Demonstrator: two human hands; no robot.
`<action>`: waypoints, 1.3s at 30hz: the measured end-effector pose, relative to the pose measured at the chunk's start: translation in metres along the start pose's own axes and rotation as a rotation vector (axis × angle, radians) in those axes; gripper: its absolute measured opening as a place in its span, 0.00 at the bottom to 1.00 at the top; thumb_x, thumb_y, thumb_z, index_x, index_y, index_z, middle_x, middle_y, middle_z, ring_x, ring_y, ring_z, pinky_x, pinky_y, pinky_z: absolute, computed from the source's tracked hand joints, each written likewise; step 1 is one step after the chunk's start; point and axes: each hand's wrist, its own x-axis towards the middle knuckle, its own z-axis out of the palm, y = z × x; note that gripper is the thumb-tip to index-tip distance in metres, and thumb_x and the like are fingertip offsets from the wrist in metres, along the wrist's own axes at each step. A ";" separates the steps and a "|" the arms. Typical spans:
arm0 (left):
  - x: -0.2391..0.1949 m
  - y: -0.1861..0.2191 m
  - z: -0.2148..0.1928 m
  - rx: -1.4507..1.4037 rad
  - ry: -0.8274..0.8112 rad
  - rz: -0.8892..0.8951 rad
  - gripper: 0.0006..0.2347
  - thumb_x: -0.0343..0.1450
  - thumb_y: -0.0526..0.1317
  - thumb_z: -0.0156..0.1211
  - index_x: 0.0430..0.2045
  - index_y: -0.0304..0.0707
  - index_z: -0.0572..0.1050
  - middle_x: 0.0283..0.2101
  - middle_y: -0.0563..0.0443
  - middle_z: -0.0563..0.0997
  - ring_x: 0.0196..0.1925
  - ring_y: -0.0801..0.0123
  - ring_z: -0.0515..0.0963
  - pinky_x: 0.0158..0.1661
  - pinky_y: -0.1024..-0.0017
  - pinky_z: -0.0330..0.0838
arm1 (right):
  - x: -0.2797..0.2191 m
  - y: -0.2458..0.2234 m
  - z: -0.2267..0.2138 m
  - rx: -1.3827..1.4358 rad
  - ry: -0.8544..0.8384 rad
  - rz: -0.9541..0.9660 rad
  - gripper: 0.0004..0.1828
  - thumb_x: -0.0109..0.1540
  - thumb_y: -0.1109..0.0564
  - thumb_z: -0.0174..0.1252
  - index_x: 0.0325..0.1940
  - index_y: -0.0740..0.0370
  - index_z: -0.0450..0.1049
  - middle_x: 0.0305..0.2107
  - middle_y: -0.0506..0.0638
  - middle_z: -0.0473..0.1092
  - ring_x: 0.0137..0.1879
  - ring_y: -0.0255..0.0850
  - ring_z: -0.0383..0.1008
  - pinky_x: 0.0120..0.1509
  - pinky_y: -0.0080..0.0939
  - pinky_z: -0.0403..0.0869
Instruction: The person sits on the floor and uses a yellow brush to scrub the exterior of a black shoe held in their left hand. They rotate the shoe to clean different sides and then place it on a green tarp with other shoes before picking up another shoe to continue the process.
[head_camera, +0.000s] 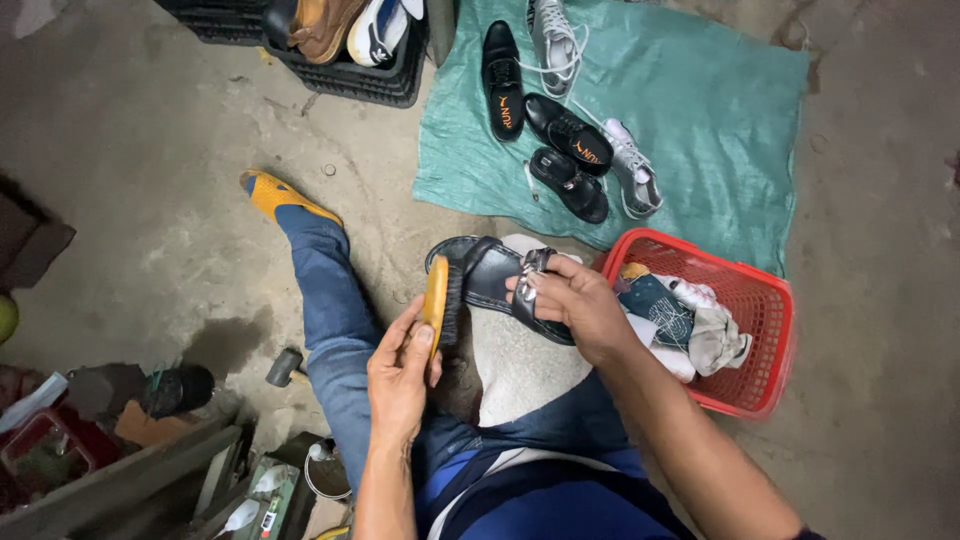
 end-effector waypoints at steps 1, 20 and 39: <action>-0.001 -0.001 0.001 0.002 -0.007 -0.002 0.16 0.75 0.32 0.56 0.59 0.31 0.74 0.32 0.46 0.75 0.16 0.72 0.72 0.14 0.78 0.66 | -0.001 -0.001 -0.004 0.004 0.006 -0.002 0.17 0.62 0.59 0.63 0.55 0.64 0.75 0.33 0.53 0.78 0.34 0.35 0.81 0.42 0.36 0.83; 0.016 0.043 0.071 0.655 -0.237 0.434 0.21 0.67 0.39 0.73 0.56 0.44 0.79 0.35 0.42 0.80 0.32 0.55 0.80 0.34 0.63 0.76 | 0.003 0.016 -0.025 -0.073 -0.142 0.049 0.28 0.64 0.55 0.61 0.68 0.61 0.70 0.47 0.54 0.77 0.45 0.45 0.82 0.52 0.51 0.81; -0.060 -0.010 0.020 0.774 -0.318 0.505 0.22 0.72 0.37 0.67 0.62 0.39 0.72 0.40 0.45 0.72 0.38 0.64 0.77 0.43 0.71 0.74 | 0.008 -0.017 -0.035 0.190 -0.274 0.287 0.50 0.58 0.23 0.33 0.77 0.51 0.57 0.67 0.66 0.65 0.64 0.64 0.72 0.64 0.55 0.71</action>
